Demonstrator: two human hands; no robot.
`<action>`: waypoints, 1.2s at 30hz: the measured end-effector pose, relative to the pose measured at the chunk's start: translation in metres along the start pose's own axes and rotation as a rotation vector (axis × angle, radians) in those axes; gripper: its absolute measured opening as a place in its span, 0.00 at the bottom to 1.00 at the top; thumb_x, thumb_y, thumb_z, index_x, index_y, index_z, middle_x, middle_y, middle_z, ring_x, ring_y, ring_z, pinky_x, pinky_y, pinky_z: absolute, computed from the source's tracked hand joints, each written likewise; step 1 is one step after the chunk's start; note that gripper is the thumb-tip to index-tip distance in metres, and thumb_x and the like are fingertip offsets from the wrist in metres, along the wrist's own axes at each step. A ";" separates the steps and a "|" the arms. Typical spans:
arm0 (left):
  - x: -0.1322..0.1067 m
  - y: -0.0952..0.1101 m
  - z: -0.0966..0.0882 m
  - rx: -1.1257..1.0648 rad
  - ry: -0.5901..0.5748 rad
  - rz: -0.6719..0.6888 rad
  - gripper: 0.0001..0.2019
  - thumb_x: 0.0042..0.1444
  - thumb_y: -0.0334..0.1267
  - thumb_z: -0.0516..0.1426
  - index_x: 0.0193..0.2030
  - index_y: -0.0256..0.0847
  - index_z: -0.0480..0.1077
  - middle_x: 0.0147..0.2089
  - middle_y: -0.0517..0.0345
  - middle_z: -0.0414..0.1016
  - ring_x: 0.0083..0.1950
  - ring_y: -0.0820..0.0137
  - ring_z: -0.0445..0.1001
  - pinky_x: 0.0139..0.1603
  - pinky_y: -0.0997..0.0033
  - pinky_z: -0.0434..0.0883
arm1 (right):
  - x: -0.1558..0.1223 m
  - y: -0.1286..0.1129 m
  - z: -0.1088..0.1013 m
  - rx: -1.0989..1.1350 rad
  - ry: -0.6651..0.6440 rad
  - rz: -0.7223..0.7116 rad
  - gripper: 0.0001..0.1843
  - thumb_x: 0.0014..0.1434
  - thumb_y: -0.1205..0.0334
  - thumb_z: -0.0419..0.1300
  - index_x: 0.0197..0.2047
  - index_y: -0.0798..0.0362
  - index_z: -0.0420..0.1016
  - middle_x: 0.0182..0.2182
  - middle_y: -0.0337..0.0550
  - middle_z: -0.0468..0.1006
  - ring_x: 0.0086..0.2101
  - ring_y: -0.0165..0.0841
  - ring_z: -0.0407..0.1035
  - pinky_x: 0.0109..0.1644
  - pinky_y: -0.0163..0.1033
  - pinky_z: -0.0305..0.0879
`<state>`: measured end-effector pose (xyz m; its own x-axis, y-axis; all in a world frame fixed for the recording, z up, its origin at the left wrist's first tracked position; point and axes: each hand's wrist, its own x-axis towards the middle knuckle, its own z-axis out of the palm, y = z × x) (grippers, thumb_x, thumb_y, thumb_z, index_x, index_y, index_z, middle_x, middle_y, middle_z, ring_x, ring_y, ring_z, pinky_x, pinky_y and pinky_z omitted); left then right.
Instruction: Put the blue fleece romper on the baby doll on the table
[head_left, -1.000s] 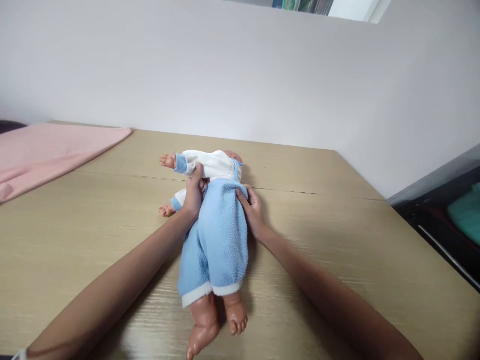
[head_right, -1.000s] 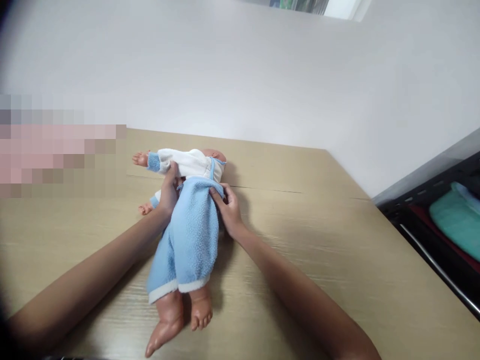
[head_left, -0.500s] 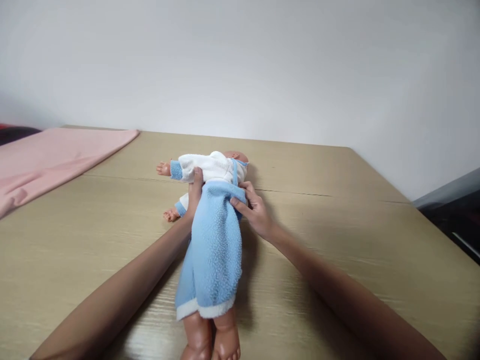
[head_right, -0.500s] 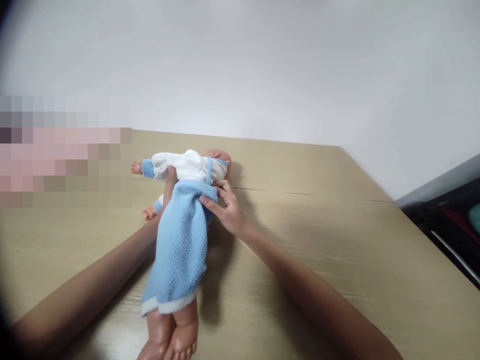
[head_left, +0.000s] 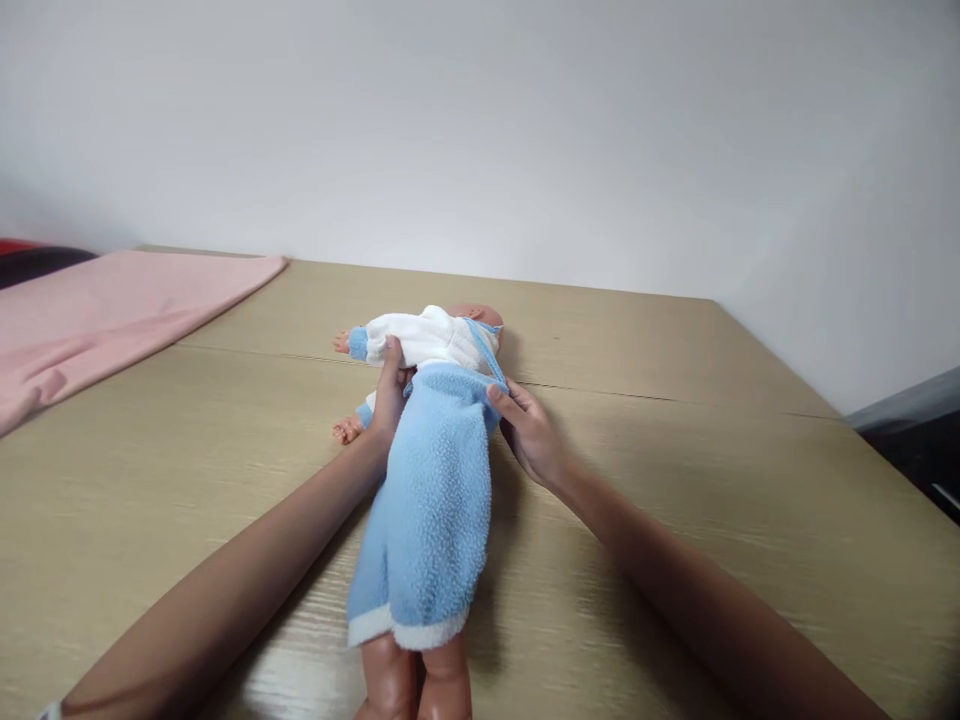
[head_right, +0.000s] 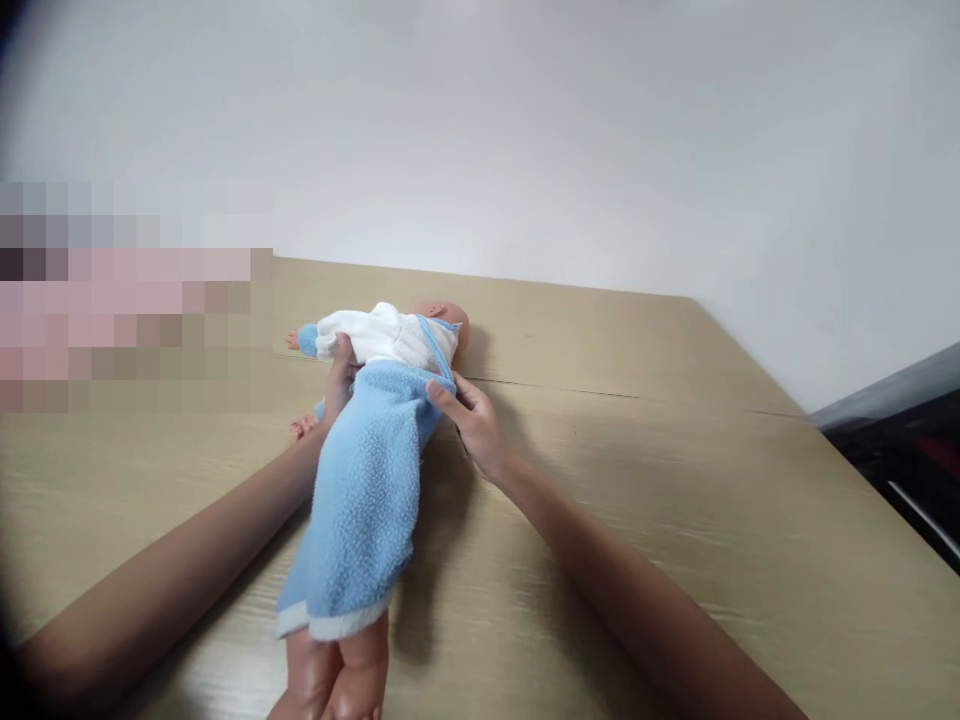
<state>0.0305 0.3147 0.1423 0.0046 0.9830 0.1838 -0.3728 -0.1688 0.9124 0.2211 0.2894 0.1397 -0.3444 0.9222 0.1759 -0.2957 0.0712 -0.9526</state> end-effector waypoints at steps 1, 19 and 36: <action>0.000 0.000 -0.001 -0.074 0.032 -0.017 0.46 0.63 0.85 0.49 0.66 0.48 0.79 0.51 0.48 0.90 0.59 0.51 0.87 0.58 0.47 0.85 | 0.000 0.002 0.000 0.010 0.022 0.010 0.27 0.61 0.30 0.74 0.53 0.39 0.85 0.55 0.42 0.87 0.61 0.49 0.76 0.71 0.57 0.71; -0.005 0.004 -0.004 -0.600 0.118 -0.195 0.32 0.72 0.68 0.58 0.58 0.41 0.85 0.44 0.52 0.92 0.49 0.56 0.90 0.60 0.60 0.84 | -0.013 0.014 -0.012 -0.333 -0.001 -0.150 0.27 0.68 0.28 0.66 0.44 0.45 0.84 0.51 0.45 0.74 0.56 0.44 0.70 0.69 0.49 0.66; -0.007 0.007 -0.003 -0.580 0.158 -0.194 0.32 0.76 0.66 0.55 0.62 0.39 0.83 0.45 0.53 0.92 0.62 0.52 0.87 0.70 0.54 0.79 | -0.015 0.013 -0.002 -0.165 0.048 -0.002 0.26 0.64 0.32 0.71 0.42 0.45 0.72 0.44 0.39 0.73 0.44 0.38 0.70 0.51 0.42 0.71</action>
<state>0.0251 0.3073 0.1466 0.0025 0.9981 -0.0620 -0.8218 0.0374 0.5686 0.2245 0.2769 0.1242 -0.2997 0.9389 0.1695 -0.1445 0.1309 -0.9808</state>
